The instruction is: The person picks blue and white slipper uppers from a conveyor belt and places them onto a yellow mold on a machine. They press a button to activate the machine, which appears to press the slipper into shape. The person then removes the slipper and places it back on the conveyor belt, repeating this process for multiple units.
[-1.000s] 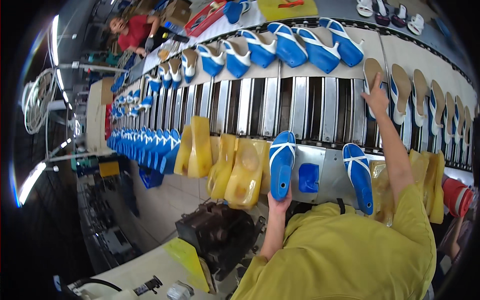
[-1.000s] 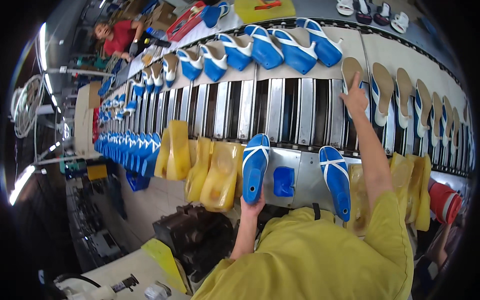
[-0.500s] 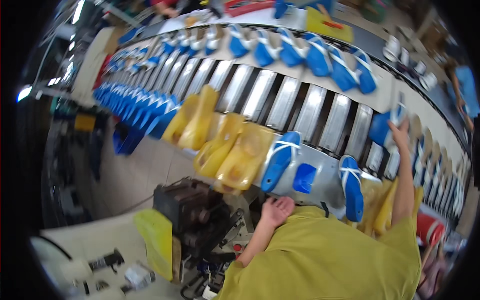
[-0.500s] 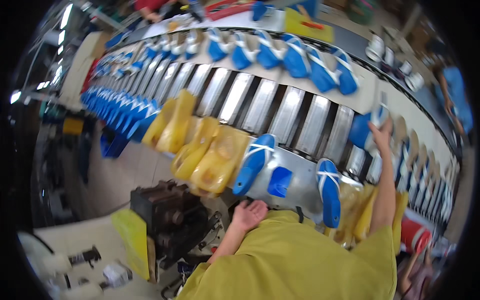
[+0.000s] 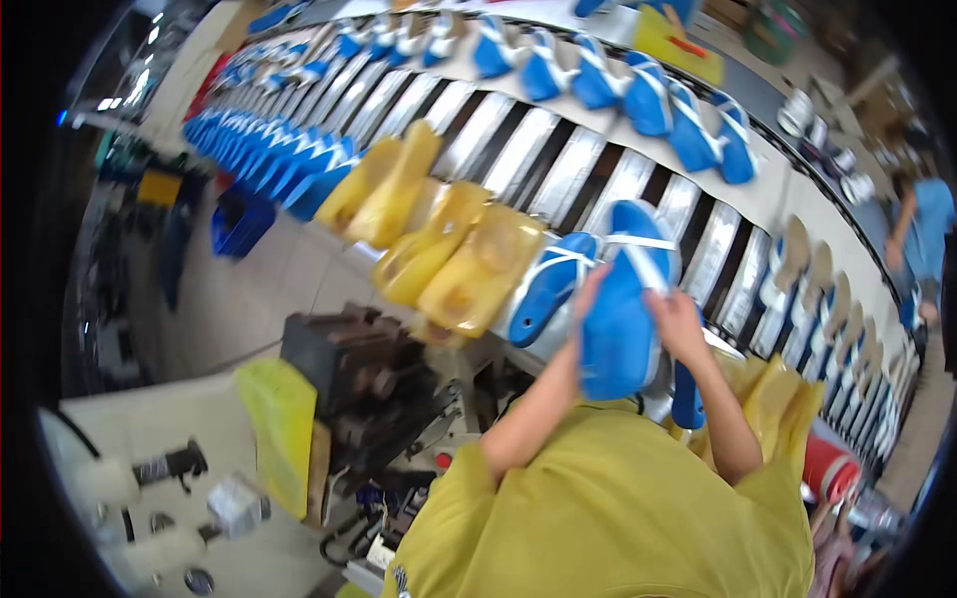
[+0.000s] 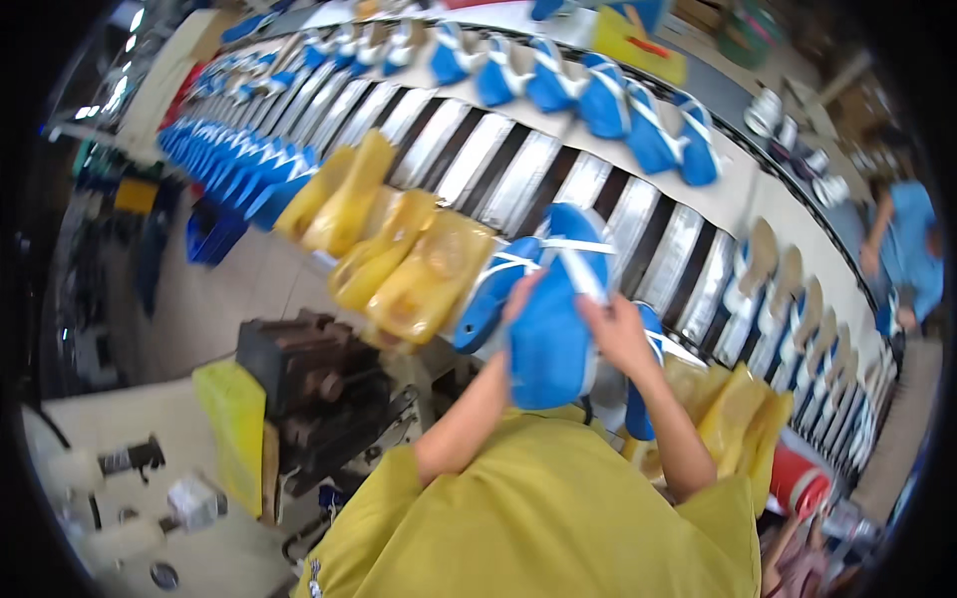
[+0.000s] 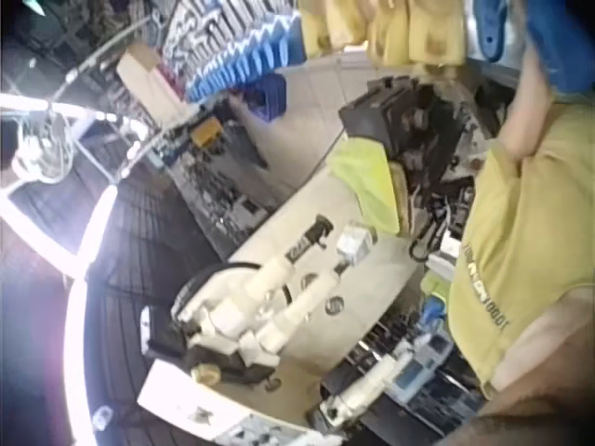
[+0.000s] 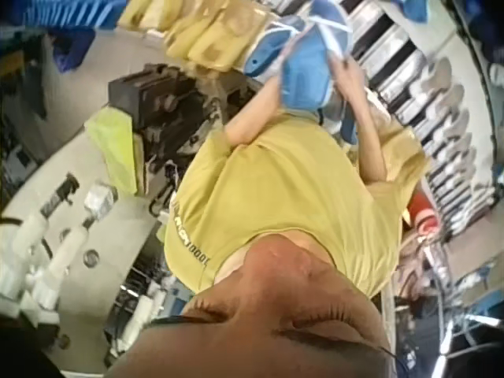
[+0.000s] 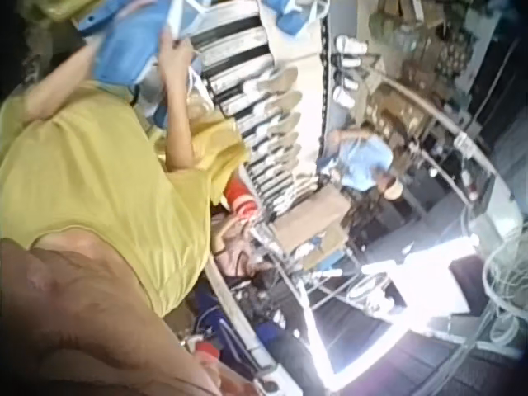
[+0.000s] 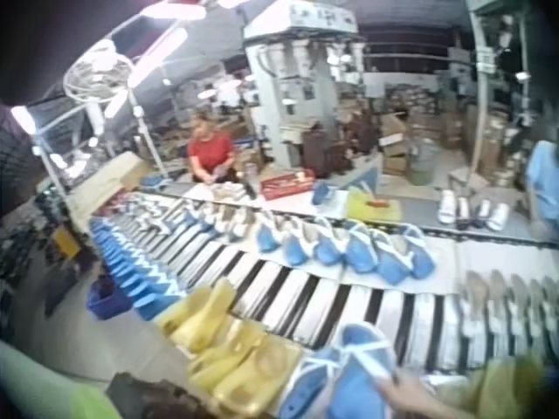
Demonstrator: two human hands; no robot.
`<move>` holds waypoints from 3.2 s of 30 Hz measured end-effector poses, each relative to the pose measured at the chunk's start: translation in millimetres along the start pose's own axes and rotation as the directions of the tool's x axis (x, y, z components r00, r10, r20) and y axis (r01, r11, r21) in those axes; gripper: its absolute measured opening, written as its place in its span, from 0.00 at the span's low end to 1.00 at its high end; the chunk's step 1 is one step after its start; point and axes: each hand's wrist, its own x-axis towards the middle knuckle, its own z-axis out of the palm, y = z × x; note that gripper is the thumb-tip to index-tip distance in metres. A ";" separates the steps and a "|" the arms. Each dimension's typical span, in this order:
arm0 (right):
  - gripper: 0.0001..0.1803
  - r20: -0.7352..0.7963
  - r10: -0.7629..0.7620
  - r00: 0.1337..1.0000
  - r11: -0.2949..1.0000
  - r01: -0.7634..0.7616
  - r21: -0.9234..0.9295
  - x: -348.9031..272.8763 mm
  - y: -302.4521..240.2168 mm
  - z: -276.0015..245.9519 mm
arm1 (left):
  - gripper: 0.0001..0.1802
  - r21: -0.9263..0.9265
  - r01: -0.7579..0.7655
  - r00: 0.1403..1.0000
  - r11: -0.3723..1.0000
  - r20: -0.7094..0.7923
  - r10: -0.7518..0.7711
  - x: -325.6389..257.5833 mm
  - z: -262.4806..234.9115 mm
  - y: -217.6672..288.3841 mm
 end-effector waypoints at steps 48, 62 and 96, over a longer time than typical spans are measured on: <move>0.59 0.302 -0.939 0.163 0.315 0.760 0.569 -126.6 -180.6 98.1 | 0.54 -0.308 -0.840 0.498 0.447 -0.107 0.861 -317.6 63.2 -28.2; 0.24 0.368 -0.873 -0.319 -0.060 0.820 0.569 -157.3 -353.0 166.3 | 0.46 -0.320 -0.945 -0.052 -0.069 -0.060 0.997 -339.5 51.4 102.2; 0.22 0.695 -0.626 -0.353 0.177 0.804 0.568 -51.7 -410.3 300.8 | 0.26 0.702 -0.584 0.029 0.408 -0.484 0.874 -324.4 -31.5 -17.1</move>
